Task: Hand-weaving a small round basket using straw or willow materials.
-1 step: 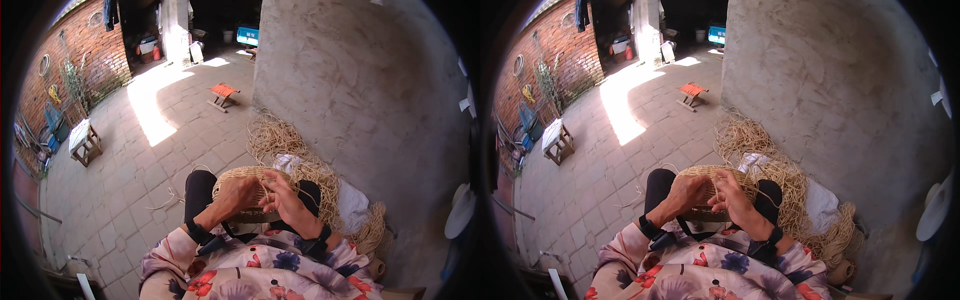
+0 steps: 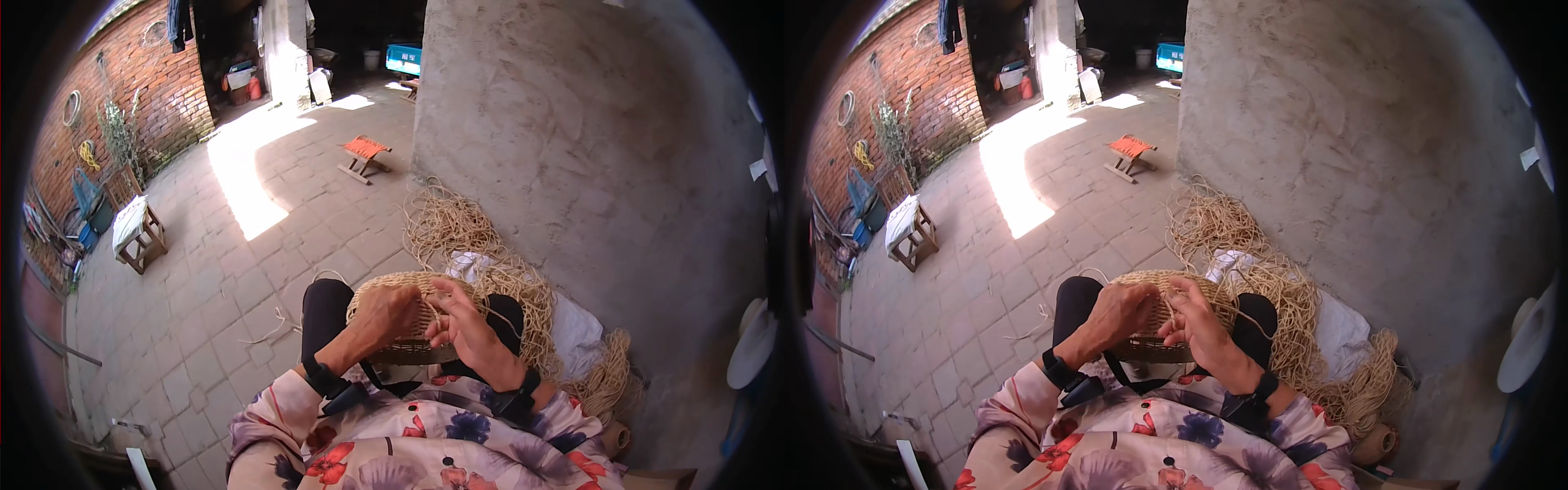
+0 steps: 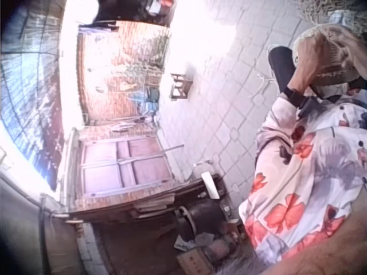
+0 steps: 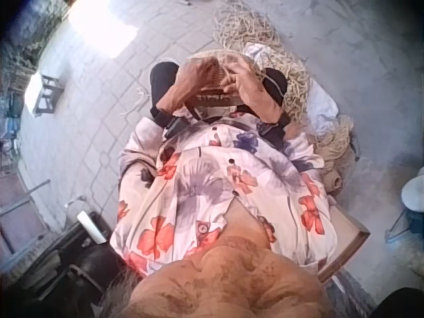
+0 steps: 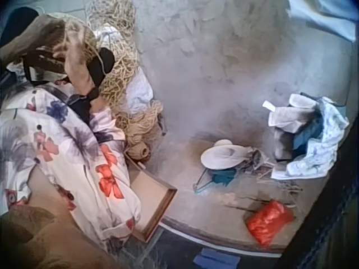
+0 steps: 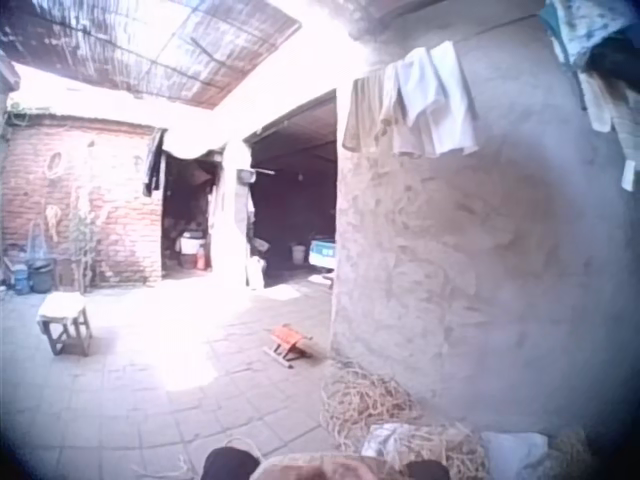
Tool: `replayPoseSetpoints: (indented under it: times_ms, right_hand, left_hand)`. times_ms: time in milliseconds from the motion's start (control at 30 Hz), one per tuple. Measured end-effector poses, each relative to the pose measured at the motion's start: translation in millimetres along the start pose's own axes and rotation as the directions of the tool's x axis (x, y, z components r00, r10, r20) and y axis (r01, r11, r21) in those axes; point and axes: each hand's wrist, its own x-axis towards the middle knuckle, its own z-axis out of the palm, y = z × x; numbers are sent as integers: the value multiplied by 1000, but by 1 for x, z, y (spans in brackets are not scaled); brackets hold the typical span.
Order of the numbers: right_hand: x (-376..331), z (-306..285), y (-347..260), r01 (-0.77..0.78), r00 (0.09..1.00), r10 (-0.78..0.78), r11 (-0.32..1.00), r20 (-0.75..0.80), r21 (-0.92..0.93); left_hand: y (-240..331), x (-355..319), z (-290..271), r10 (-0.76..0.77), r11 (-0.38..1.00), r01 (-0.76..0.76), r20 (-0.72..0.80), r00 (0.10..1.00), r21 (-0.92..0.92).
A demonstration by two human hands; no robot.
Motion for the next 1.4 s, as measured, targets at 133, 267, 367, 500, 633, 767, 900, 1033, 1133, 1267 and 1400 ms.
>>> replayPoseSetpoints:
  times_ms: [133,267,367,500,633,767,900,1033,1133,1267,1400]
  right_hand:
    - [3,-9,11,78,997,-74,989,-29,122]
    - [4,-10,17,124,992,-122,980,-24,158]
    - [4,-8,19,128,992,-125,977,-28,172]
    - [5,-8,22,130,991,-126,979,-35,156]
    - [-2,-3,10,33,999,-34,998,-8,-53]
    - [-2,-11,9,471,603,-734,12,313,-882]
    - [-5,-12,-27,412,548,-807,32,220,-910]
    - [10,8,-26,567,670,-725,361,160,-740]
    - [18,37,-31,520,845,-458,576,277,-631]
    - [17,42,-21,468,883,-383,770,272,-433]
    - [14,26,-16,498,846,-483,569,223,-655]
  left_hand:
    - [-6,13,-8,68,994,-74,74,995,82]
    - [-4,17,-10,141,975,-163,145,979,150]
    - [-5,23,-12,169,942,-226,229,959,248]
    - [-3,34,-13,188,905,-290,320,929,310]
    - [-11,39,-14,131,939,-227,340,931,260]
    - [-13,40,-22,64,979,-120,313,947,162]
    - [-5,41,-61,90,976,-128,209,974,177]
    - [21,32,-127,99,961,-122,100,990,249]
    - [20,16,-121,107,978,-115,56,993,174]
    - [27,6,-102,48,992,-42,41,998,-119]
    - [10,-2,-70,39,960,-38,-4,999,-276]
